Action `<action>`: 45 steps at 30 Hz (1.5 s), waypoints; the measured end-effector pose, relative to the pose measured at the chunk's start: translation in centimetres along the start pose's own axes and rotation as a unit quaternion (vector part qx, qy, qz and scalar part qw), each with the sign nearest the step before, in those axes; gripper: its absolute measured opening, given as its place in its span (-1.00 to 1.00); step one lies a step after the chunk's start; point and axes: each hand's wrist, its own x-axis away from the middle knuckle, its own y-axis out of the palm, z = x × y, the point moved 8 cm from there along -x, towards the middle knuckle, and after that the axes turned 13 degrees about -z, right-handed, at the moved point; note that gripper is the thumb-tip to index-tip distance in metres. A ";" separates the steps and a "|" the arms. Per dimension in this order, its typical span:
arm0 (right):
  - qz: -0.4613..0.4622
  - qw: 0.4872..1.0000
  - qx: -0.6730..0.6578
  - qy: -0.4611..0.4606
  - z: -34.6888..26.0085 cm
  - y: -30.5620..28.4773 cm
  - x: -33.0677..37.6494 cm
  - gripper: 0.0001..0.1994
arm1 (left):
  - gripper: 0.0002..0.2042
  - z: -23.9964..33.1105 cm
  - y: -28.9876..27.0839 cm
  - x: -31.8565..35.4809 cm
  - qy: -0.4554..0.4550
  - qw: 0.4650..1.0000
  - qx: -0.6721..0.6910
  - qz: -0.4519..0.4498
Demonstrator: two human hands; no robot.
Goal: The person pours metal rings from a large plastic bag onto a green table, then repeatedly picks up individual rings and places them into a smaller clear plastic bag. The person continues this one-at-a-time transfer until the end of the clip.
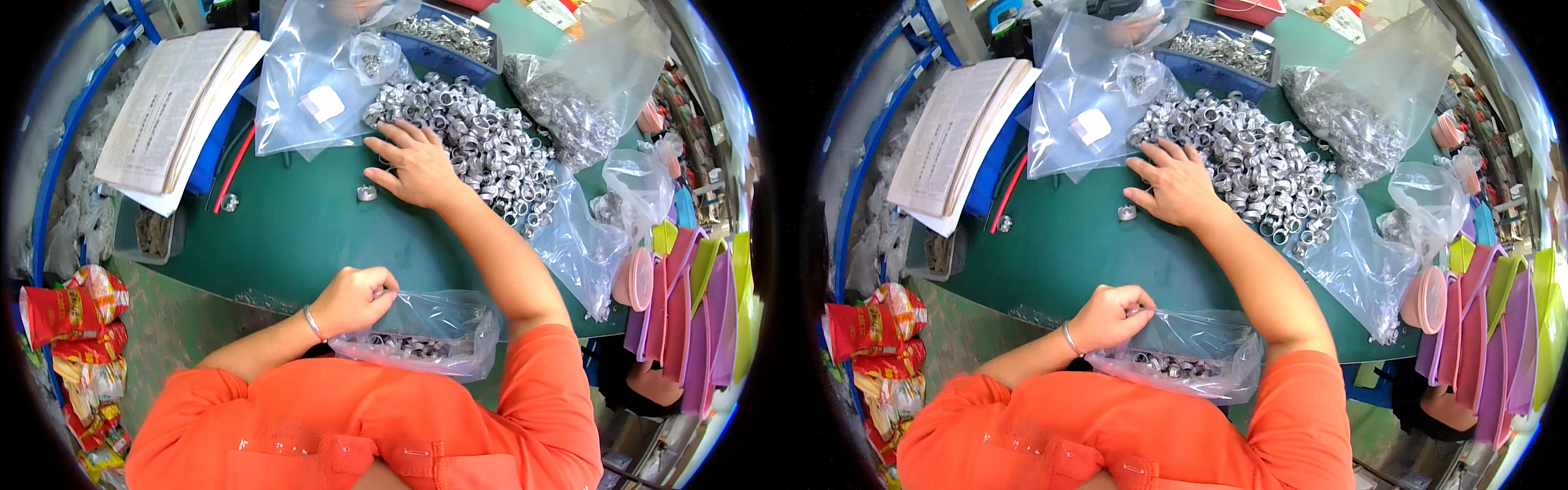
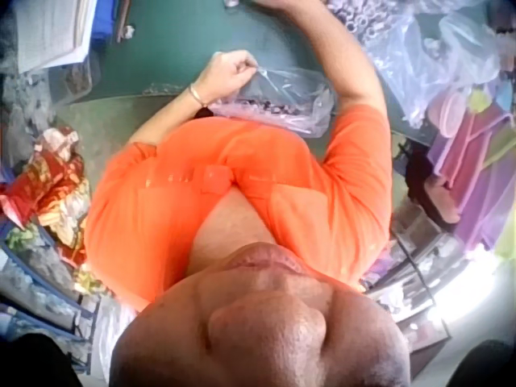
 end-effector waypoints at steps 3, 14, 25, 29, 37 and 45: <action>-0.025 0.994 -0.104 -0.008 0.5 1.2 0.4 -0.51 | -0.91 0.0 -0.2 0.1 0.001 1.000 -0.001 0.004; -0.023 0.952 -0.298 0.066 -1.1 -1.7 15.6 -0.62 | -0.94 -0.4 0.3 -0.4 -0.018 1.000 0.007 -0.024; -0.012 0.912 -0.362 0.191 1.8 -2.9 19.3 -0.63 | -0.94 -0.7 0.3 -0.4 -0.032 0.999 0.001 -0.020; -0.030 0.913 -0.338 0.226 2.0 -1.4 19.4 -0.69 | -0.94 -0.8 0.3 -0.2 -0.038 0.999 0.006 -0.020; 0.011 0.940 -0.299 0.164 1.0 -2.3 17.9 -0.72 | -0.94 -0.7 0.3 -0.3 -0.035 0.999 0.002 -0.021; 0.044 0.944 -0.261 0.198 1.7 -0.9 18.9 -0.76 | -0.94 -0.6 0.4 -0.3 -0.031 0.999 0.012 -0.023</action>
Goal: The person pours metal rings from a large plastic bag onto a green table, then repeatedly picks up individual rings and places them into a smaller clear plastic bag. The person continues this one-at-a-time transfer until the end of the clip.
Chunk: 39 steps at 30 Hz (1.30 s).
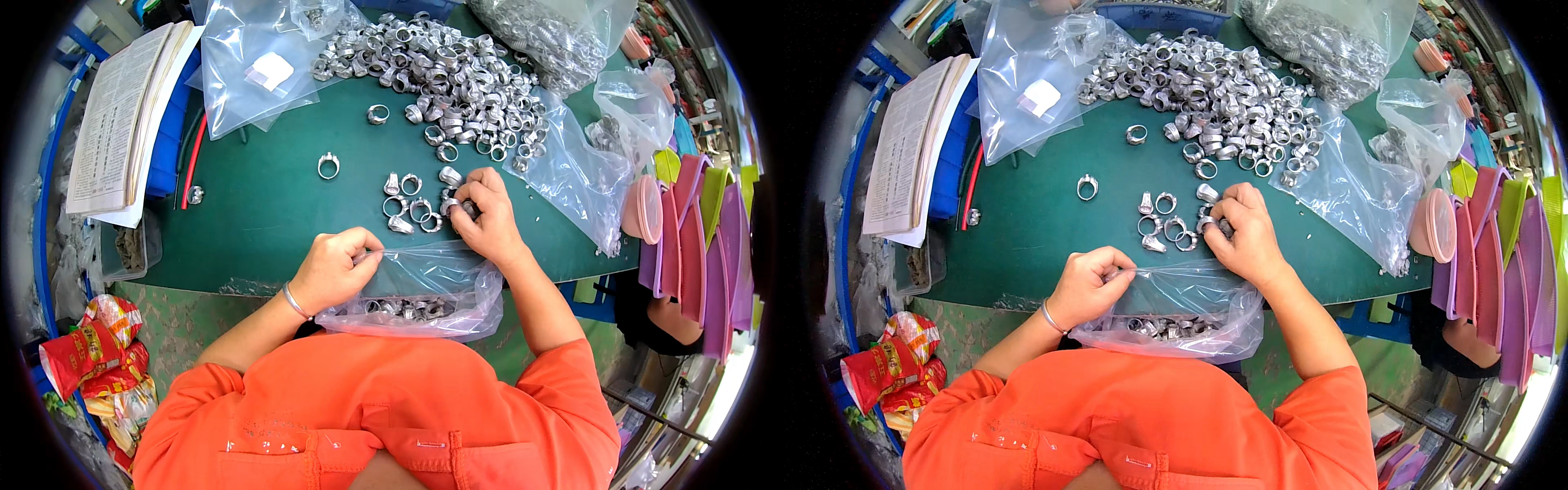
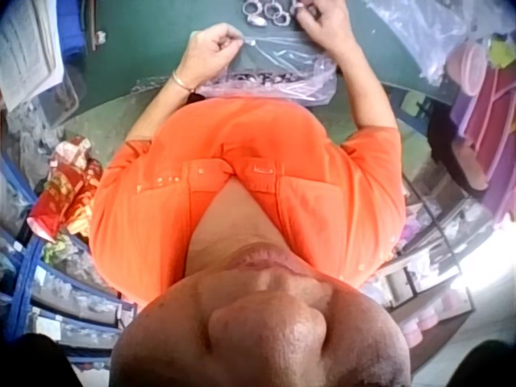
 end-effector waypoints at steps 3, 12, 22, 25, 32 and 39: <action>0.014 0.999 0.003 -0.038 -0.2 -0.6 -0.8 -0.66 | -0.93 0.0 0.0 0.0 0.001 1.000 -0.001 0.001; -0.007 0.992 0.122 0.016 -0.9 0.5 -2.8 -0.61 | -0.93 0.1 0.0 0.0 0.005 1.000 0.000 0.000; 0.018 0.989 0.128 0.071 -0.7 1.4 -4.4 -0.73 | -0.94 0.2 -0.1 0.1 0.007 1.000 -0.011 0.001; 0.031 0.989 0.128 0.063 -1.1 1.0 -3.2 -0.74 | -0.94 0.0 0.0 0.2 0.009 1.000 -0.008 0.008; 0.119 0.914 -0.358 0.150 3.8 -0.4 -0.2 -0.76 | -0.94 0.3 0.0 -0.1 0.006 1.000 -0.009 0.000; -0.166 0.973 -0.154 -0.039 -8.1 0.3 0.3 -0.73 | -0.94 -0.1 0.0 0.2 0.022 1.000 0.003 0.016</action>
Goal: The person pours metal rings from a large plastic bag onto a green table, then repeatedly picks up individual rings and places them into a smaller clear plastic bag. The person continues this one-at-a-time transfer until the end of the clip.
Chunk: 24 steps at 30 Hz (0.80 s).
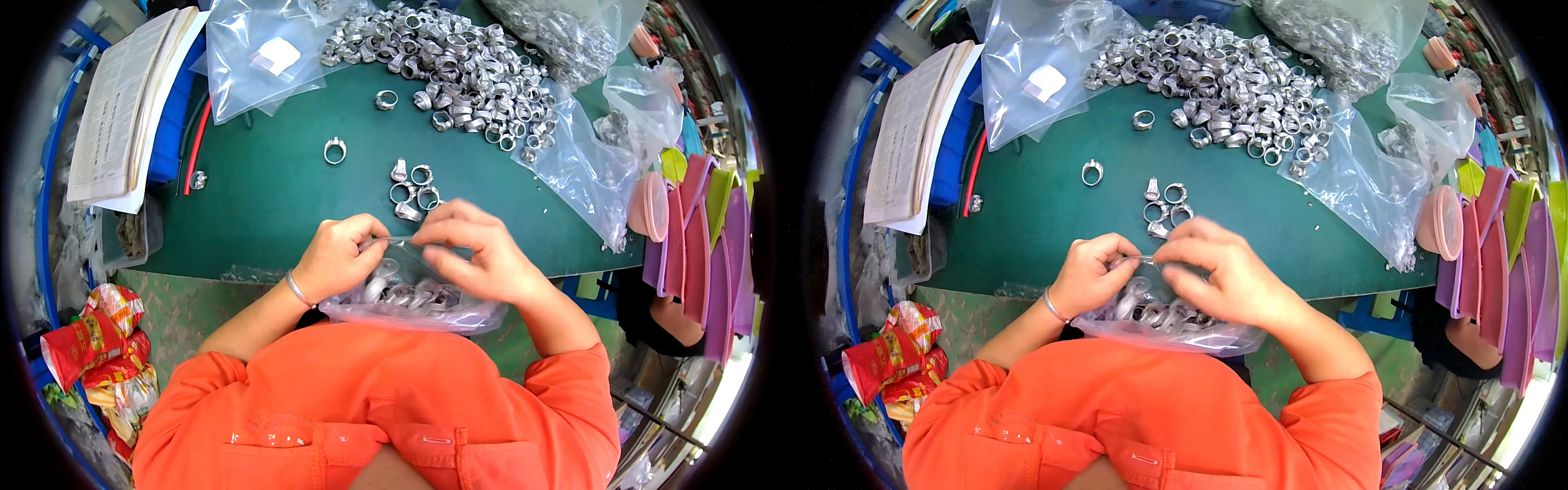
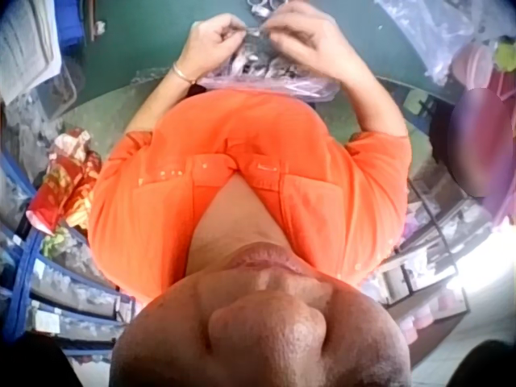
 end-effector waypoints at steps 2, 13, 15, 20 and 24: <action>0.041 0.988 0.148 -0.027 0.3 -0.4 -0.3 -0.72 | -0.93 0.1 0.0 0.0 -0.010 1.000 -0.003 -0.006; 0.066 0.965 0.254 0.009 3.1 2.7 -2.9 -0.66 | -0.93 0.3 -0.2 -0.1 0.003 1.000 -0.027 0.003; 0.062 0.967 0.245 0.035 4.0 3.0 -3.0 -0.63 | -0.93 0.5 -0.1 0.0 0.006 1.000 -0.025 0.004; 0.139 0.941 0.308 -0.005 2.5 1.4 -4.2 -0.57 | -0.92 0.4 -0.1 0.0 0.000 1.000 -0.019 0.004; 0.067 0.945 0.321 -0.012 3.4 1.3 -5.6 -0.56 | -0.92 0.1 -0.2 0.0 -0.013 0.999 -0.041 -0.004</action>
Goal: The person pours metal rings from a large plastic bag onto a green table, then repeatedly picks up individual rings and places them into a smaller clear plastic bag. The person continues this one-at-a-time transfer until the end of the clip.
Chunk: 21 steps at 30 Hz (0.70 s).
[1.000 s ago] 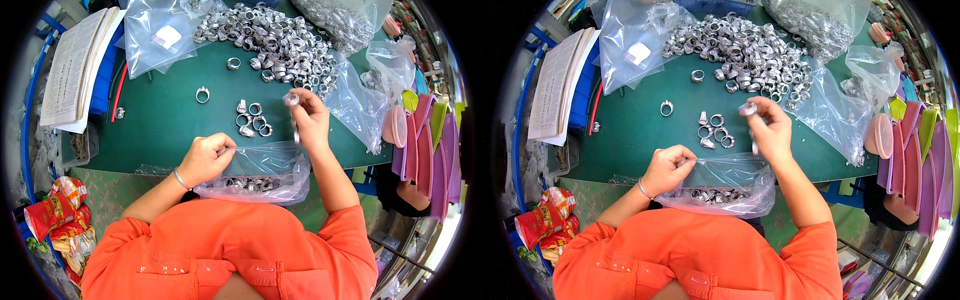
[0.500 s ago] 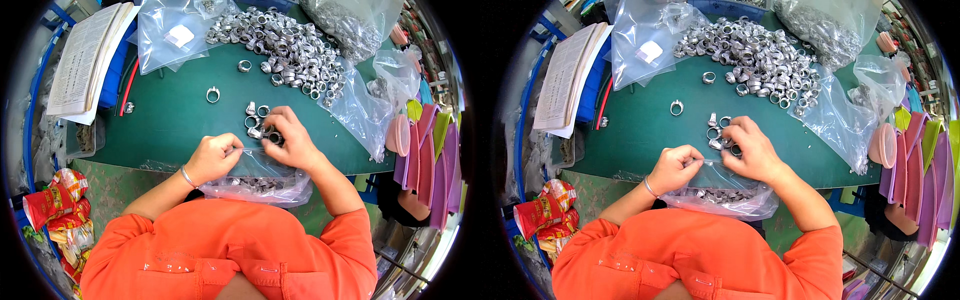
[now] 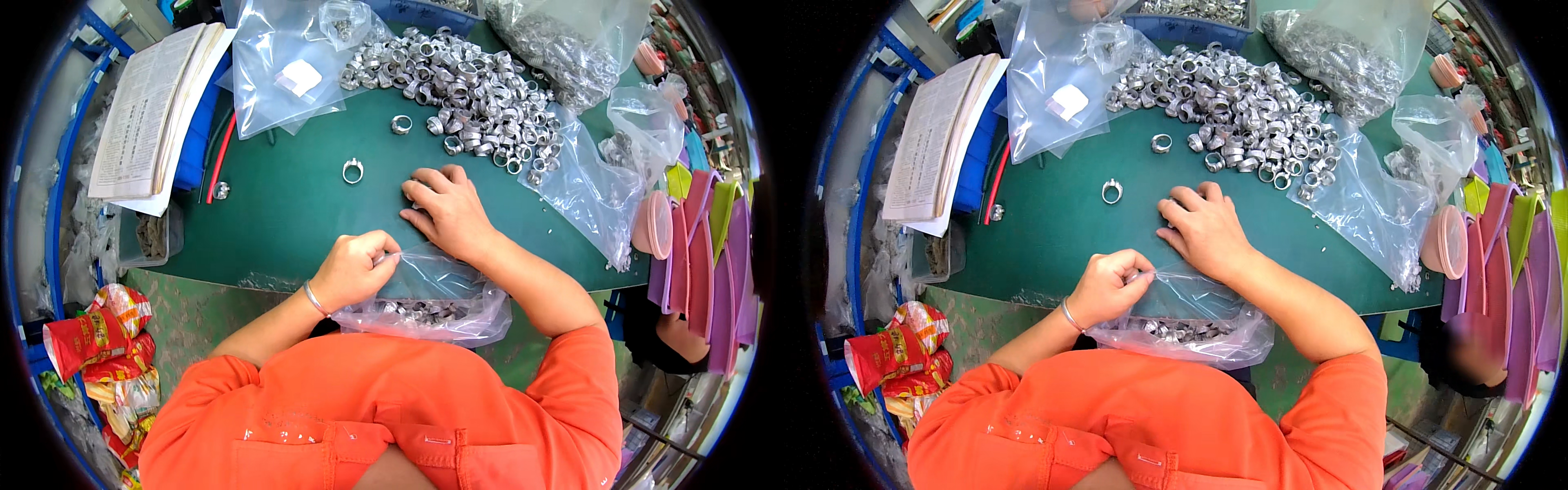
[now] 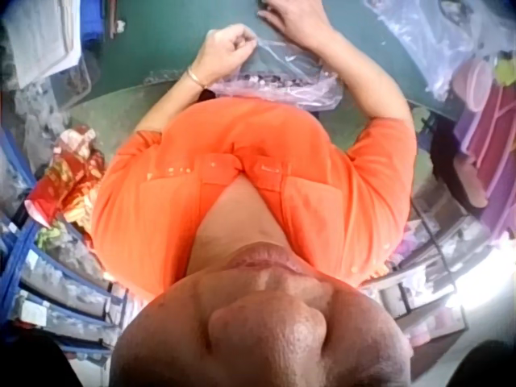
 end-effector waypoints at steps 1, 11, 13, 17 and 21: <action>-0.001 1.000 -0.027 0.005 0.9 0.4 0.0 -0.56 | -0.92 0.1 0.0 0.0 0.006 1.000 0.004 0.003; -0.004 0.936 -0.351 -0.013 -0.4 -2.6 2.5 -0.75 | -0.90 0.3 0.0 -0.1 0.005 0.999 0.037 0.003; -0.165 0.896 -0.406 -0.071 -4.7 -2.7 2.5 -0.70 | -0.91 0.4 -0.1 0.1 0.013 0.999 0.030 0.010; 0.007 0.988 -0.144 -0.056 -1.6 -2.8 -1.4 -0.80 | -0.92 0.3 0.1 0.1 0.024 0.999 0.022 0.009; 0.080 0.996 -0.019 -0.029 0.3 0.1 -7.6 -0.60 | -0.92 0.4 -0.1 0.2 0.021 0.999 0.028 0.018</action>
